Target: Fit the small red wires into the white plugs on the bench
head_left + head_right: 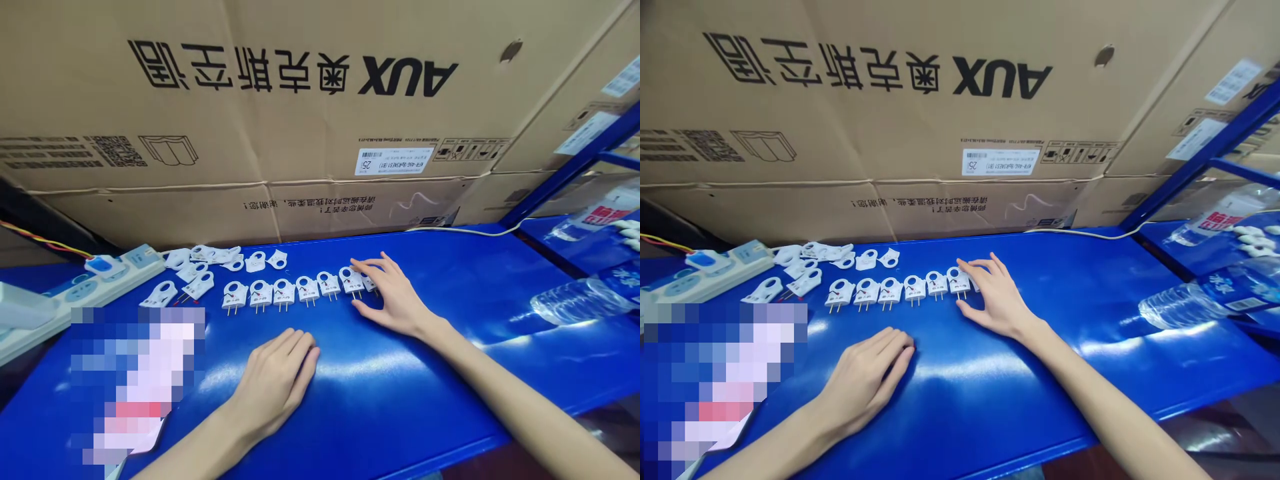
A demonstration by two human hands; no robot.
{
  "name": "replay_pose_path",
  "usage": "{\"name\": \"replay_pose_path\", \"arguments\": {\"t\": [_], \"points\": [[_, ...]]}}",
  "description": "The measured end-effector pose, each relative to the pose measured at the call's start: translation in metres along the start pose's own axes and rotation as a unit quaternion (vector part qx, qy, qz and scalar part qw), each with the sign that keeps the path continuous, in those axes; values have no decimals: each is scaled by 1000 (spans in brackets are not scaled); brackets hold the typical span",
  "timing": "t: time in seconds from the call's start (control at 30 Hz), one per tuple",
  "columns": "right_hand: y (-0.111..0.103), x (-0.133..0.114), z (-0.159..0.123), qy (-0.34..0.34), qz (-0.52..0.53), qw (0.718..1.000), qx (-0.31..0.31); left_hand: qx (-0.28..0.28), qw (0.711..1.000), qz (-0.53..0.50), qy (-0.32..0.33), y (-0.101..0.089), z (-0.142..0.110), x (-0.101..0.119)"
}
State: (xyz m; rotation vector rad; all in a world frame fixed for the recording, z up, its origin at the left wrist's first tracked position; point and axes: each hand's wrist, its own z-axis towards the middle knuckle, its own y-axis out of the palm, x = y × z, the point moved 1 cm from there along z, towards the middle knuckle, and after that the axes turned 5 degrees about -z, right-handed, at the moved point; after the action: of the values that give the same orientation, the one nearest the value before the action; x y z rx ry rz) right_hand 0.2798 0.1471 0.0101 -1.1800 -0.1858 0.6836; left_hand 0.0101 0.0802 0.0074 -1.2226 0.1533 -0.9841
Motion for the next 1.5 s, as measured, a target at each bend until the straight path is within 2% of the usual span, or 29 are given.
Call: {"name": "replay_pose_path", "arguments": {"t": [0.07, 0.17, 0.27, 0.37, 0.43, 0.83, 1.07, 1.5], "points": [[-4, -6, 0, -13, 6, 1000, 27, -9, 998, -45, -43, -2, 1, 0], [-8, -23, -2, -60, 27, 996, 54, -24, 981, -125, -145, -5, 2, -1], [-6, -43, -5, -107, 70, 991, 28, -22, 966, -162, -198, -6, 1, -3], [0, -57, -9, -127, 102, 987, -13, -19, 968, -160, -192, -4, -1, -4], [3, -62, -12, -139, 108, 984, -19, -17, 972, -147, -182, -1, -2, -5], [1, -66, -13, -149, 84, 985, 14, 46, 987, -113, -106, 1, -4, -7], [2, -65, -14, -169, 49, 984, 13, 49, 993, -96, -57, 3, -4, -7], [3, -64, -14, -171, 41, 984, -2, 52, 991, -109, -64, 4, -5, -8]]}}
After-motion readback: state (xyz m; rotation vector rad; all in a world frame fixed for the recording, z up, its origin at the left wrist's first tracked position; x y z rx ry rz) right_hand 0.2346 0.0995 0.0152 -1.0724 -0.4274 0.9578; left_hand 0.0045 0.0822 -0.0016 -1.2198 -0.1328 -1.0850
